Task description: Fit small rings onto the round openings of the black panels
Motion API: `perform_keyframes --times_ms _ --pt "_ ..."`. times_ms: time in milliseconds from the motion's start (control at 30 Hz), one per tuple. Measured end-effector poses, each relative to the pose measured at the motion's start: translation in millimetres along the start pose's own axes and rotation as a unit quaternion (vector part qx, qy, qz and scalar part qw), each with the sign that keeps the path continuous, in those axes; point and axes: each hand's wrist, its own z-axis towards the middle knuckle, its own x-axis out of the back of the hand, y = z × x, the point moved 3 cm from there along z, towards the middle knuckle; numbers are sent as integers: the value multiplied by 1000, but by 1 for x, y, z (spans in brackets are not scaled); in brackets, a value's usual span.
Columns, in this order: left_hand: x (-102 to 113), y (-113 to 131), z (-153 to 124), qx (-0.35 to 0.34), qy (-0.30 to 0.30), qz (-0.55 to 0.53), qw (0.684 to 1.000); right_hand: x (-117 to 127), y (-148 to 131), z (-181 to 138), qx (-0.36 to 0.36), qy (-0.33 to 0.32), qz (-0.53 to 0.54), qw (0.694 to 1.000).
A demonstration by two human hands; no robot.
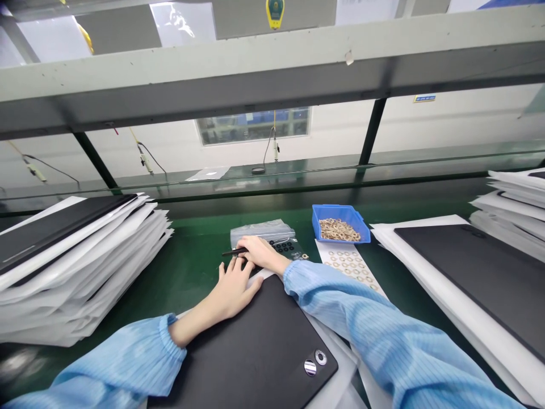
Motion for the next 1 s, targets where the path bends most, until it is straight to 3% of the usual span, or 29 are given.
perform_keyframes --times_ms 267,500,633,767,900,1000 --pt "-1 -1 1 4 5 9 1000 5 4 1 40 -10 12 999" --pt "-1 -1 2 3 17 29 999 70 -14 -15 -11 32 78 996" --pt "-3 -4 6 -7 41 34 999 99 -27 -72 -94 15 152 984" --pt "2 4 -2 -52 103 19 993 93 -45 -156 -206 -22 239 949" --pt "6 34 -40 -185 111 -26 976 70 -56 -217 -301 -16 346 889" --pt "4 56 -69 -319 33 -70 945 58 -58 -233 -348 31 402 846"
